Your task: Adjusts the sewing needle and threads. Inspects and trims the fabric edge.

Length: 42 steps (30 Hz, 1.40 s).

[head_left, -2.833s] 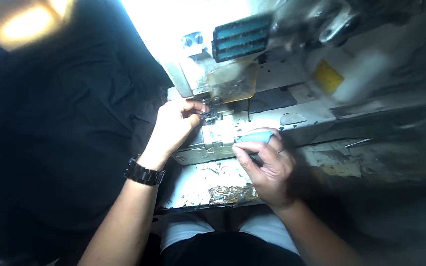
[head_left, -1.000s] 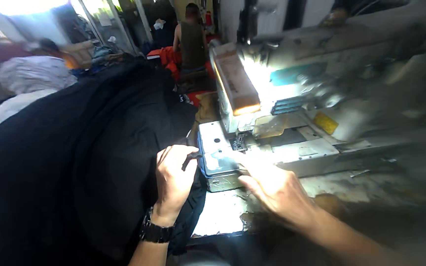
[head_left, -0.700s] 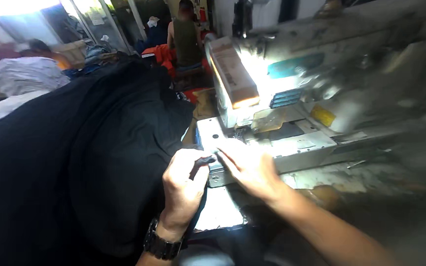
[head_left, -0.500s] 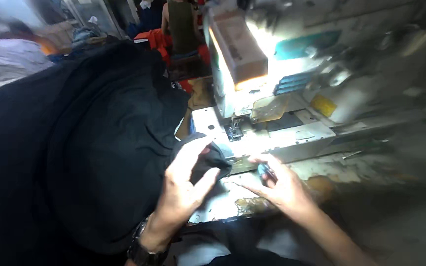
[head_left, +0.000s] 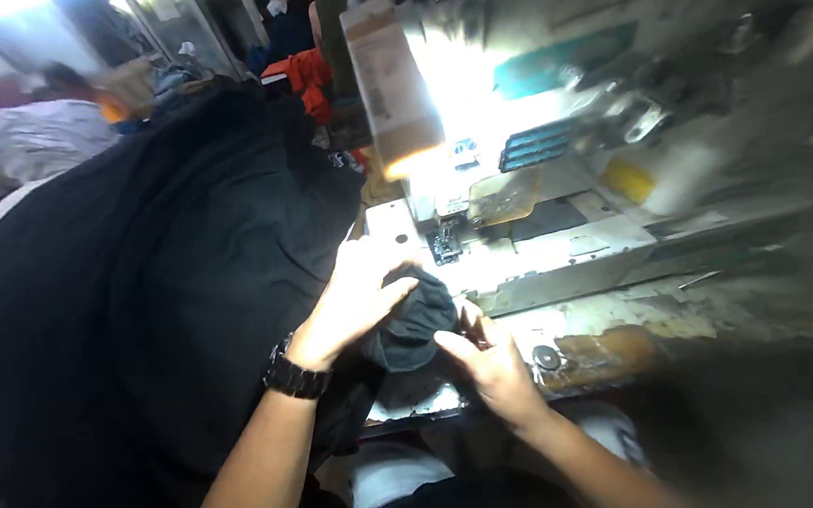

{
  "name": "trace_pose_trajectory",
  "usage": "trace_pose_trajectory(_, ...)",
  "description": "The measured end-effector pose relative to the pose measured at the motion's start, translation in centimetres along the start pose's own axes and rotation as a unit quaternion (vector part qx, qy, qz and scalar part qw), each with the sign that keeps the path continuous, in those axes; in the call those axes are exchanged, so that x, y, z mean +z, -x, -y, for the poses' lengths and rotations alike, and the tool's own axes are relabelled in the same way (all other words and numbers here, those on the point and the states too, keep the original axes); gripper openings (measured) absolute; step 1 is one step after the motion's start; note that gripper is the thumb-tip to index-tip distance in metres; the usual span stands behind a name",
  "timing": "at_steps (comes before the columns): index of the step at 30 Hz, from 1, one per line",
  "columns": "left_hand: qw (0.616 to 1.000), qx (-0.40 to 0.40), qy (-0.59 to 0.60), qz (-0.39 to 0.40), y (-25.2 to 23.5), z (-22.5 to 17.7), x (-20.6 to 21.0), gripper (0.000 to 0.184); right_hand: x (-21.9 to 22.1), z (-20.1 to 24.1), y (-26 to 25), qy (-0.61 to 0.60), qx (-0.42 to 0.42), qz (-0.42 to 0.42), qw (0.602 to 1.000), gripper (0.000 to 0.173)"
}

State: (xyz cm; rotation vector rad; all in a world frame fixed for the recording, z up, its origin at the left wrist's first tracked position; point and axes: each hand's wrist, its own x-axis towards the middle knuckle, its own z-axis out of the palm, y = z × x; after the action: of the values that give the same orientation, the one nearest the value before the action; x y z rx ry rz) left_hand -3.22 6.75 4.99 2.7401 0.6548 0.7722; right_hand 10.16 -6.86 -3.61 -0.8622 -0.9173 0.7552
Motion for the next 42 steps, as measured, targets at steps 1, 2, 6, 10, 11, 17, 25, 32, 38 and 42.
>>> trace_pose_trajectory(1,0.999,0.009,0.042,-0.011,0.3,-0.1,-0.1,0.014,-0.4,0.6,0.2,-0.093,0.063,-0.019,0.993,0.010)
trace_pose_trajectory(2,0.995,0.000,0.090,-0.034,0.9,-0.4,-0.3,0.012,-0.9,1.3,0.2,-0.179,0.127,-0.036,0.975,0.017)
trace_pose_trajectory(6,0.939,-0.109,0.288,-0.151,5.4,-2.6,-0.1,0.014,-3.4,2.4,-0.7,-0.312,0.253,-0.063,0.913,0.024)
trace_pose_trajectory(10,0.925,-0.159,0.318,-0.135,8.9,-3.1,1.3,0.010,-2.8,1.3,-0.3,-0.162,0.190,-0.067,0.966,0.014)
trace_pose_trajectory(11,0.938,-0.158,0.280,-0.127,9.0,-3.3,1.0,0.009,-2.6,1.1,-0.1,-0.131,0.171,-0.061,0.975,0.013)
trace_pose_trajectory(17,0.984,-0.069,0.128,-0.108,6.6,-6.5,0.4,0.040,-2.2,0.8,0.5,-0.079,0.077,-0.045,0.993,0.008)
trace_pose_trajectory(25,0.909,-0.231,0.347,-0.023,6.6,-4.8,2.8,0.013,-4.7,0.4,0.9,0.209,-0.047,-0.057,0.975,0.037)
trace_pose_trajectory(32,0.898,-0.228,0.376,-0.022,6.5,-4.5,2.9,0.016,-3.4,2.9,2.6,0.184,-0.032,0.183,0.965,0.032)
trace_pose_trajectory(38,0.891,-0.213,0.401,-0.017,6.8,-4.6,3.1,0.017,-2.6,1.3,3.0,0.223,0.005,0.140,0.965,0.030)
trace_pose_trajectory(42,0.891,-0.215,0.400,-0.018,6.7,-4.5,3.0,0.017,-2.6,1.4,3.0,0.232,-0.009,0.131,0.964,0.030)
